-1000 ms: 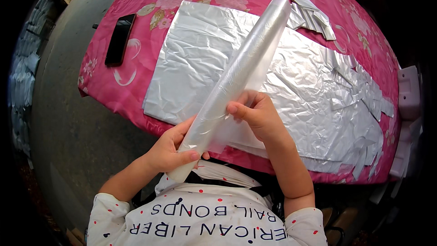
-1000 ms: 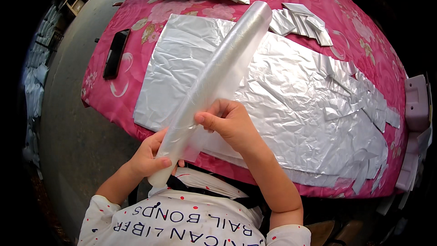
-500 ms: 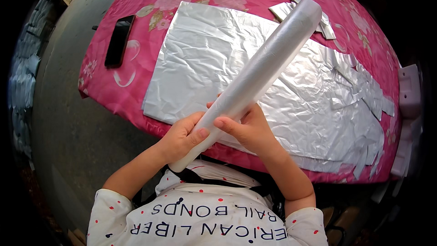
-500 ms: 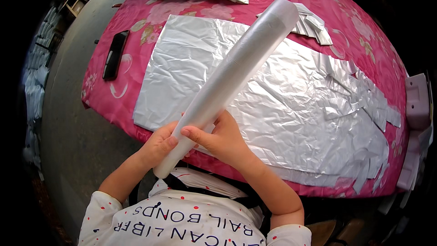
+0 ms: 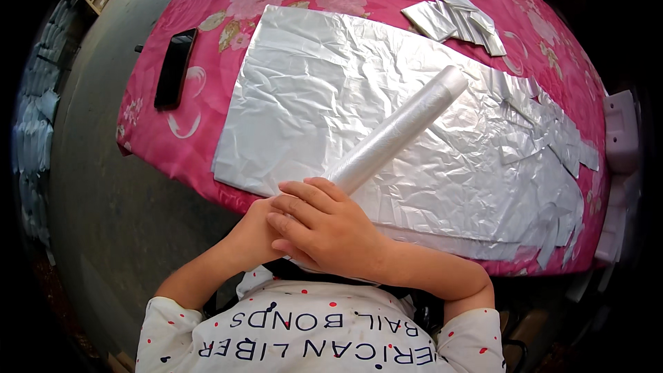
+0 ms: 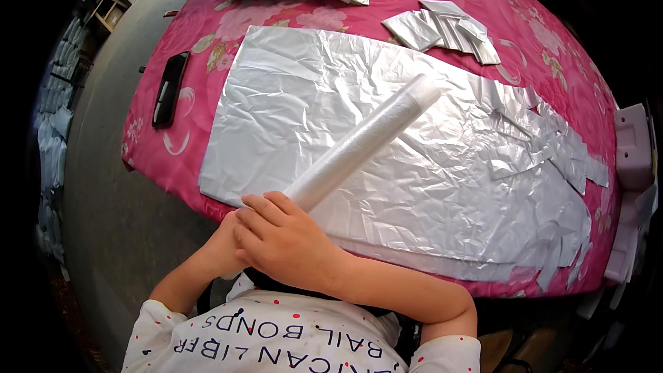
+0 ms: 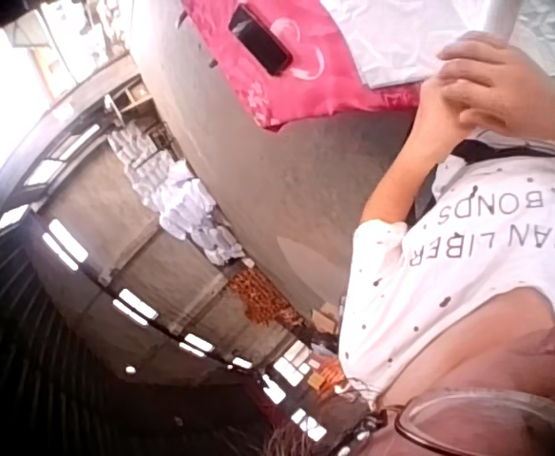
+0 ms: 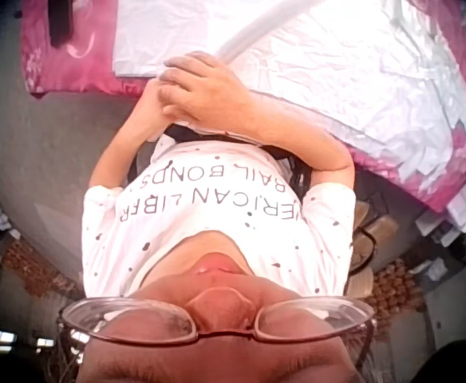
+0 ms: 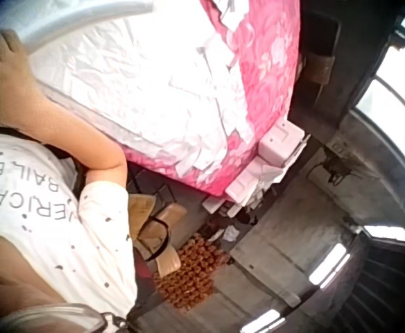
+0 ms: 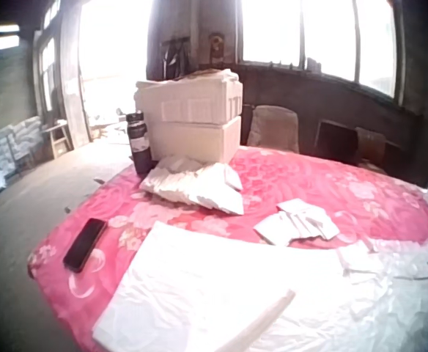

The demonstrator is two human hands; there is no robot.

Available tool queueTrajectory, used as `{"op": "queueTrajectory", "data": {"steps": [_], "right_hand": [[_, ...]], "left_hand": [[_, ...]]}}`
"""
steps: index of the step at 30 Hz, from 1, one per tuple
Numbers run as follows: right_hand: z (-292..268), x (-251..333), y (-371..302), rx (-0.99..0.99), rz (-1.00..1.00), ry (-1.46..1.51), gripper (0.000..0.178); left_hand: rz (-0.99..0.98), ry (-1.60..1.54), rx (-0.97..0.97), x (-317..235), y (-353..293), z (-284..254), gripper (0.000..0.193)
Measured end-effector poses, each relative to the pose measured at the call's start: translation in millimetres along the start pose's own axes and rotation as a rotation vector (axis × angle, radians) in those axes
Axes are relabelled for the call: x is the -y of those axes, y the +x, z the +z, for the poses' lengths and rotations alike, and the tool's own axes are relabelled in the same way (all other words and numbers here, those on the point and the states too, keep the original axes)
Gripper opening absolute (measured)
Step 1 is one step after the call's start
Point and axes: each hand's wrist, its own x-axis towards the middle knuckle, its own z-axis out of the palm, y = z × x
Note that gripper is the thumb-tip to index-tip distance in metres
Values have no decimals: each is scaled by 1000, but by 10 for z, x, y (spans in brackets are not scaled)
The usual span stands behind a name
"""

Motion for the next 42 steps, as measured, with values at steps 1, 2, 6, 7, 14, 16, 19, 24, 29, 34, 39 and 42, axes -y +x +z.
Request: {"op": "queueTrajectory", "data": {"steps": [1, 2, 6, 7, 14, 16, 19, 24, 29, 34, 39, 42], "right_hand": [[80, -57, -56, 35, 18, -18, 31], [142, -112, -108, 71, 38, -36, 30], [2, -397, -196, 112, 74, -139, 23], [-78, -482, -213, 88, 83, -177, 23], [-767, -1059, -443, -164, 352, -514, 20], [-854, -1125, -495, -277, 477, -476, 19], [-955, -1119, -556, -202, 1017, 252, 18], [-925, -1166, -519, -233, 990, 648, 19], [-1001, -1129, -457, -133, 1129, 780, 21], [-1082, -1126, -413, 27, 1206, 712, 18], [-1027, -1196, -504, -135, 1142, 768, 19], [-1066, -1177, -480, -212, 1133, 686, 18]], "left_hand": [[-90, -15, 71, -26, -22, -28, 32], [-143, -28, 88, -44, -24, -44, 33], [-366, -115, 205, -9, -121, -80, 36], [-407, -161, 222, 24, -164, -82, 36], [-583, -575, 431, 236, -342, -186, 36], [-621, -665, 446, 326, -380, -173, 36], [-618, -754, 469, 377, -388, -160, 36], [-598, -830, 506, 430, -367, -145, 40], [-610, -861, 522, 461, -371, -141, 45], [-629, -858, 519, 466, -376, -133, 46], [-607, -879, 547, 472, -348, -136, 49], [-583, -899, 566, 467, -324, -136, 50]]}}
